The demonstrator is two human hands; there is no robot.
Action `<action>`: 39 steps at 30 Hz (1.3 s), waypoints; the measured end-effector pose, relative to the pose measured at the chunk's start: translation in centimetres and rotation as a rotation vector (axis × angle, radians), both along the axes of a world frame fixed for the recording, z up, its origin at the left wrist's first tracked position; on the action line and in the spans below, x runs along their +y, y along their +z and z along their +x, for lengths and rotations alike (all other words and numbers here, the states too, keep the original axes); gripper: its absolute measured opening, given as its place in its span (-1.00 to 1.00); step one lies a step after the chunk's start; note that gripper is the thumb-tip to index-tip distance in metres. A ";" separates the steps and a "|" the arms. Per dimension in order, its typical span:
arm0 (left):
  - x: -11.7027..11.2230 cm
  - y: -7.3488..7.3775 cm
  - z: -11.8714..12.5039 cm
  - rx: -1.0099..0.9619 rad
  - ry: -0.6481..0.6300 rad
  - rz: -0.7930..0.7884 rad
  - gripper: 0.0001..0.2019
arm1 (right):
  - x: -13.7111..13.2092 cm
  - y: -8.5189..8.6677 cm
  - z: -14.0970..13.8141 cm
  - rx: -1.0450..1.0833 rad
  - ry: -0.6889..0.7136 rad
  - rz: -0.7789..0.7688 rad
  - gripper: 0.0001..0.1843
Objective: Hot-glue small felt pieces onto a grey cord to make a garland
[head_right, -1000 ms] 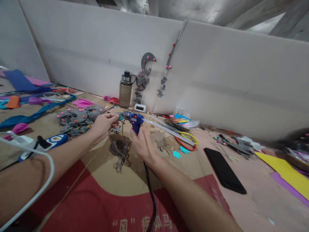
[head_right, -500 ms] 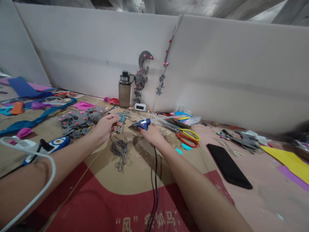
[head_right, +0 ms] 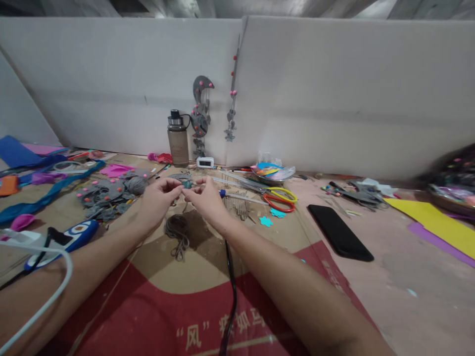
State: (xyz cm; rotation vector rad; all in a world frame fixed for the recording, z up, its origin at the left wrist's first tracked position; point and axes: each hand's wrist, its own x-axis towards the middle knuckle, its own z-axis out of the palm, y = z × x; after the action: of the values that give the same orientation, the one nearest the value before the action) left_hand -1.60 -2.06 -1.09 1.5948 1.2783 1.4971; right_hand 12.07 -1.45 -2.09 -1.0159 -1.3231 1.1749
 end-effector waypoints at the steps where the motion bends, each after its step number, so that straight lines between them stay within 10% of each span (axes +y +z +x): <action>1: -0.1 0.0 0.1 0.008 0.000 -0.012 -0.85 | 0.0 -0.1 0.0 0.023 0.023 -0.027 -0.59; 10: 0.5 -1.3 0.6 -0.151 -0.269 -0.253 -0.74 | 0.3 0.5 1.1 0.213 0.028 -0.158 -0.91; 17: 0.8 -0.6 0.2 -0.130 -0.533 -0.386 -0.77 | 1.1 0.0 2.2 -0.094 -0.076 0.015 -0.93; 26: 2.1 0.2 -1.4 -0.065 -0.540 -0.444 -0.69 | -0.3 1.1 2.3 -0.688 -0.080 0.541 -0.83; 39: 1.9 -0.2 -0.9 -0.341 -0.381 -0.517 -0.78 | -0.5 1.1 2.3 -0.690 -0.145 0.587 -0.91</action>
State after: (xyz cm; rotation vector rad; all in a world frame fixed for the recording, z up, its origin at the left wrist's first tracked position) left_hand -2.46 -0.14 -1.33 1.1081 0.9910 1.0355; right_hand 14.39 -1.94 -1.04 -1.0791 -1.9350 0.2625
